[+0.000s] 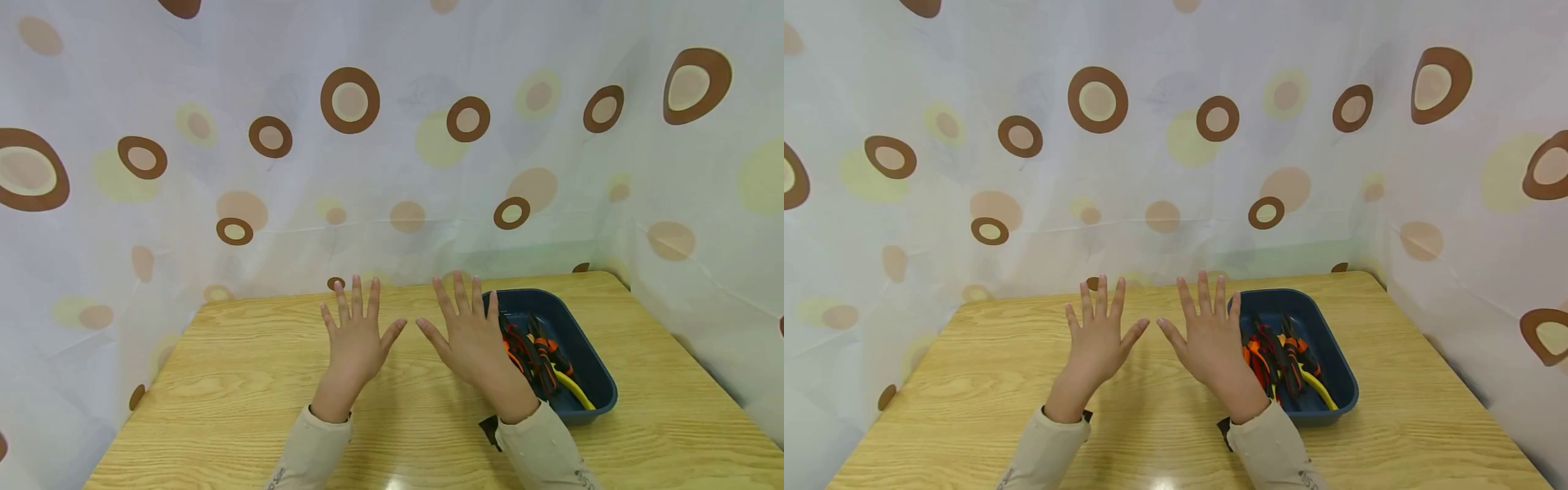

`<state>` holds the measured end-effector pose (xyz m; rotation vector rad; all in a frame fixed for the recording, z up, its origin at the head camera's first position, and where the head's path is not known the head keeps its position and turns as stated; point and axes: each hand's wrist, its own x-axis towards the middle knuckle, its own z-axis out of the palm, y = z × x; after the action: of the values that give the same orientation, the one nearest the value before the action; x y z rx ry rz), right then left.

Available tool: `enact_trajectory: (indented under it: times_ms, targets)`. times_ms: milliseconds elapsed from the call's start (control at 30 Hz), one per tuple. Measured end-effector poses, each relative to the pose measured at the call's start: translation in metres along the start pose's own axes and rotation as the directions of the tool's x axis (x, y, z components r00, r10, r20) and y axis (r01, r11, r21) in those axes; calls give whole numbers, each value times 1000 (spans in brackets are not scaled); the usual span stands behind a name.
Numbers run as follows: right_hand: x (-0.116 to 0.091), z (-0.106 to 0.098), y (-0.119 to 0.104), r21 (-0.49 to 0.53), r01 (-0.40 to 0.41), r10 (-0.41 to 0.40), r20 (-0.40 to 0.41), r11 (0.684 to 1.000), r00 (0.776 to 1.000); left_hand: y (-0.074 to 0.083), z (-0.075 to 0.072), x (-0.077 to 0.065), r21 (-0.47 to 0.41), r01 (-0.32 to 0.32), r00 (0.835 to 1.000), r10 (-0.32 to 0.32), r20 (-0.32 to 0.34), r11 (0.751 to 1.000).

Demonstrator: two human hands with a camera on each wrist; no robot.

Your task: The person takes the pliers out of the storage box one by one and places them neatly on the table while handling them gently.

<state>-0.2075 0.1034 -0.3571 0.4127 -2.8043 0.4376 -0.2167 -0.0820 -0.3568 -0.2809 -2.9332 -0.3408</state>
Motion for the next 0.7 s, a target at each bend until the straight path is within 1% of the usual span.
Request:
enact_trajectory:
  times_ms: [267,600,700]
  targets:
    - [-1,-1,3,10,-1,1,-3,1000,1000,2,0,-1,-12,-18,999,18,-40,1000]
    - [-1,-2,7,4,-4,4,7,1000,1000,6,-2,-2,-13,-18,999,17,-30,1000]
    - [-2,-2,8,1,-4,4,-1,1000,1000,7,-2,-3,-21,-17,999,16,-28,1000]
